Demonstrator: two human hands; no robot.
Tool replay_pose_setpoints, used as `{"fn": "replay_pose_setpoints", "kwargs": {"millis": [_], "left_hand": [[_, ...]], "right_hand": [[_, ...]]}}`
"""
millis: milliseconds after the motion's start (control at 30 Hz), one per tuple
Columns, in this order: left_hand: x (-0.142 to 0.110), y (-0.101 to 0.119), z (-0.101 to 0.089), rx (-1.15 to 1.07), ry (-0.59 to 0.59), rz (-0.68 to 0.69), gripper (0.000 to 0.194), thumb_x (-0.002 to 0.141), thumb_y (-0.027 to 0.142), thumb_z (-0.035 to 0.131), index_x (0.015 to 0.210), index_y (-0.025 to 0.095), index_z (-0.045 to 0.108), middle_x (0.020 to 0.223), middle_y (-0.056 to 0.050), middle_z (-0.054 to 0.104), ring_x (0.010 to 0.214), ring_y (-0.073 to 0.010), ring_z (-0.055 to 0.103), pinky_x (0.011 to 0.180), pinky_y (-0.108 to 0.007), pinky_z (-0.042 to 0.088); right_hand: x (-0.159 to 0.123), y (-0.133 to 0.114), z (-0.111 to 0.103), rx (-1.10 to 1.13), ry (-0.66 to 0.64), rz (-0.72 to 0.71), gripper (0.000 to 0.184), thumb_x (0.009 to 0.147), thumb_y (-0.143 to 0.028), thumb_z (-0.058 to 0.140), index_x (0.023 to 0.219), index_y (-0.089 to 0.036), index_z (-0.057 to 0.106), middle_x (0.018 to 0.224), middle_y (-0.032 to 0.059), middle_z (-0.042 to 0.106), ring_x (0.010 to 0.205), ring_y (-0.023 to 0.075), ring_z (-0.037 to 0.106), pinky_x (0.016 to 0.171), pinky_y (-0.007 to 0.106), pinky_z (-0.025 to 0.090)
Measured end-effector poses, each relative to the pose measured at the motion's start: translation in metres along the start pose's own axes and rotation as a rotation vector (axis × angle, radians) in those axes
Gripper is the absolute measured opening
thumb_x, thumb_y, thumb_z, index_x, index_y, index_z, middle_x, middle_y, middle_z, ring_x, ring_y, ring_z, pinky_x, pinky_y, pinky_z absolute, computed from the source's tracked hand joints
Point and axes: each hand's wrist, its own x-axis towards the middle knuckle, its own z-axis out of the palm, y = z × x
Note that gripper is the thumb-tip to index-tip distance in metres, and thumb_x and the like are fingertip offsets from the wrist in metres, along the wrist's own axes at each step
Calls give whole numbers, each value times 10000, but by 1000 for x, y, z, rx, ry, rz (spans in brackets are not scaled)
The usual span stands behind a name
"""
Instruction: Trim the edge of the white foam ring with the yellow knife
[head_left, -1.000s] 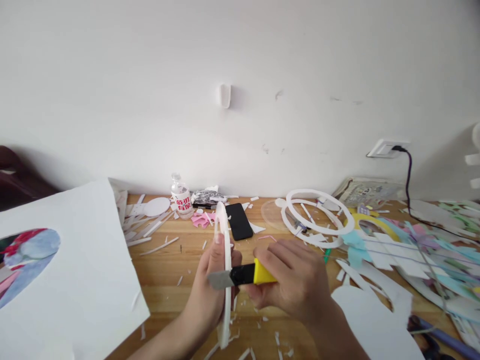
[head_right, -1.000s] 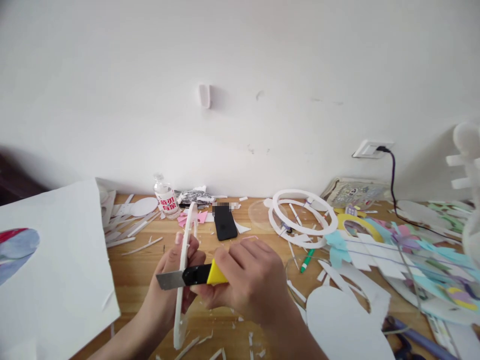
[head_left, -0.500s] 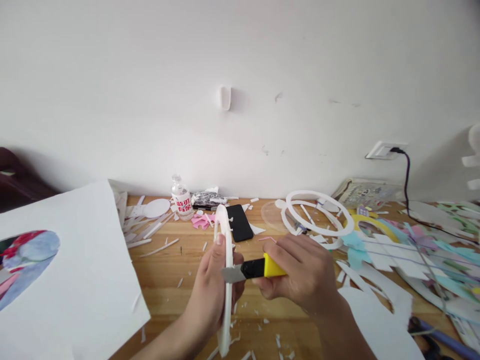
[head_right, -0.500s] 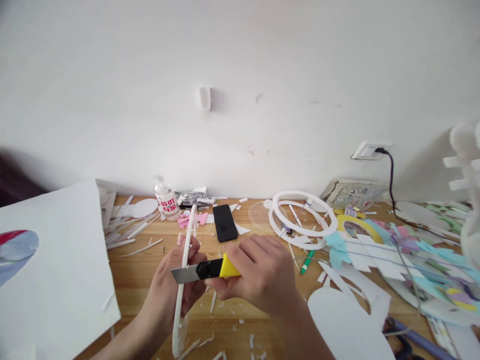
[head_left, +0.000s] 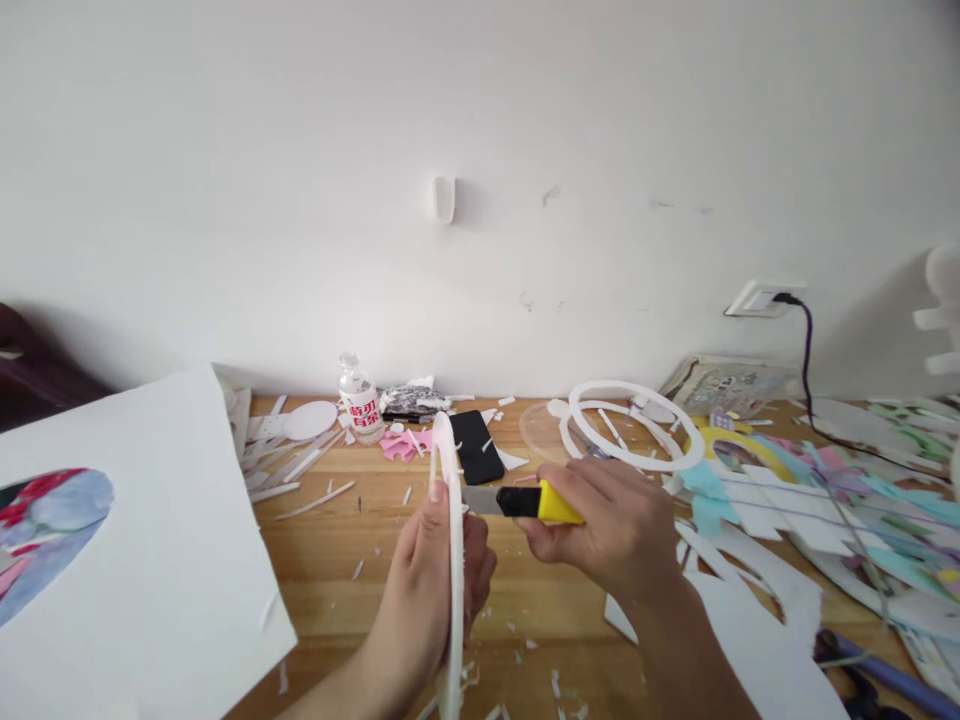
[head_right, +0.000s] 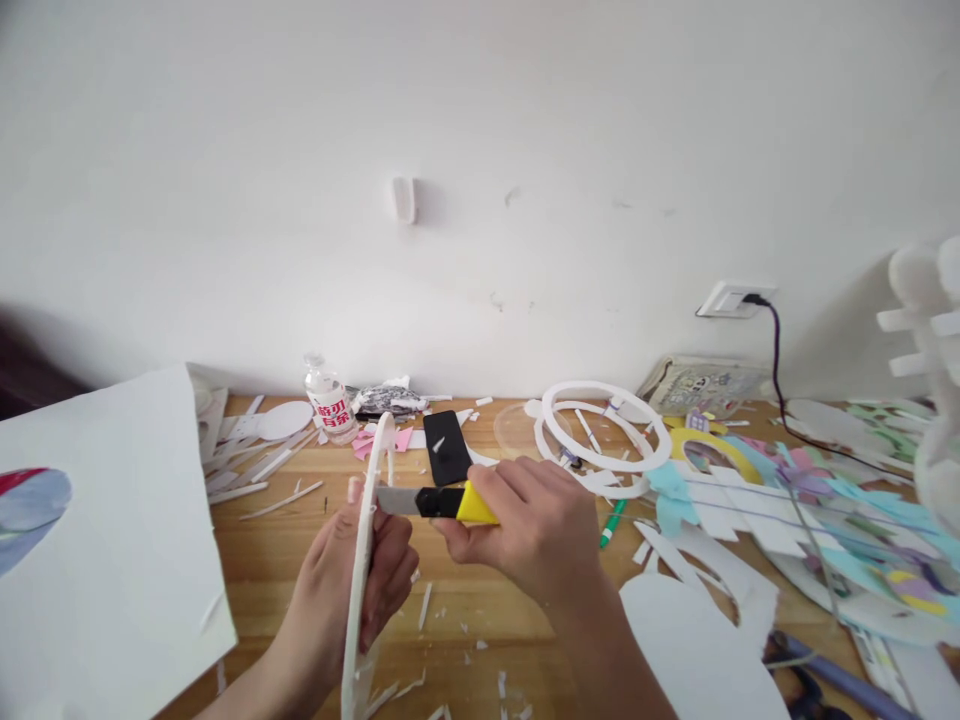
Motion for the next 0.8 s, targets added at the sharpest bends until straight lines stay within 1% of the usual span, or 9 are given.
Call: {"fn": "replay_pose_setpoints", "kwargs": {"millis": [67, 133, 200, 300, 367, 467, 600, 667, 800], "left_hand": [[2, 2, 0, -16, 5, 19, 540, 743, 666, 679, 652, 221, 386, 397, 113, 321, 299, -47, 257, 302, -148, 223], [5, 3, -2, -20, 25, 36, 522, 754, 646, 682, 673, 225, 385, 403, 119, 311, 302, -47, 247, 311, -151, 221], [7, 0, -4, 12, 41, 36, 515, 798, 654, 627, 666, 224, 376, 408, 115, 301, 305, -45, 229, 315, -161, 196], [8, -7, -9, 89, 34, 19, 535, 830, 697, 540, 650, 215, 395, 424, 95, 319, 336, -45, 230, 334, -180, 182], [7, -9, -10, 114, 20, 29, 547, 808, 708, 561, 644, 207, 415, 450, 83, 349, 372, -48, 256, 360, -184, 214], [4, -9, -9, 132, 19, 48, 558, 765, 710, 618, 640, 204, 419, 464, 83, 358, 390, -45, 266, 384, -181, 244], [2, -10, -6, 132, 92, 9, 585, 741, 765, 586, 661, 206, 432, 428, 86, 350, 382, -50, 284, 389, -171, 249], [2, -11, -5, 127, 97, -1, 587, 739, 775, 576, 677, 206, 442, 426, 89, 342, 386, -51, 269, 388, -169, 234], [3, -14, -7, 127, 53, 29, 571, 725, 741, 632, 672, 204, 444, 467, 90, 343, 405, -47, 245, 395, -172, 223]], "right_hand": [[0, 2, -2, 7, 10, 20, 356, 924, -494, 535, 816, -167, 626, 591, 5, 553, 553, 129, 492, 565, 279, 331], [1, -3, -5, 53, 16, 23, 365, 929, -499, 522, 818, -166, 623, 604, 12, 559, 561, 132, 501, 565, 280, 340], [4, -13, -6, 136, -4, -4, 373, 929, -504, 508, 838, -160, 618, 630, 24, 580, 576, 140, 515, 572, 284, 355], [8, -30, -6, 200, -42, -33, 330, 898, -483, 557, 822, -165, 599, 619, 21, 580, 577, 146, 521, 572, 290, 362], [10, -35, -5, 195, -51, -34, 312, 876, -476, 594, 811, -171, 589, 596, 9, 566, 567, 145, 516, 568, 292, 359], [8, -29, -6, 175, -37, -39, 316, 868, -485, 607, 849, -170, 595, 620, 14, 592, 583, 148, 536, 582, 295, 367], [6, -17, -6, 157, -23, -45, 320, 889, -486, 572, 867, -169, 603, 634, 21, 608, 580, 142, 537, 576, 290, 362], [7, -19, -6, 158, -17, -35, 313, 893, -480, 565, 856, -172, 605, 626, 18, 600, 570, 138, 529, 567, 287, 356], [10, -26, -8, 173, -27, -14, 312, 891, -479, 566, 834, -175, 606, 617, 17, 598, 573, 134, 528, 568, 286, 362]]}}
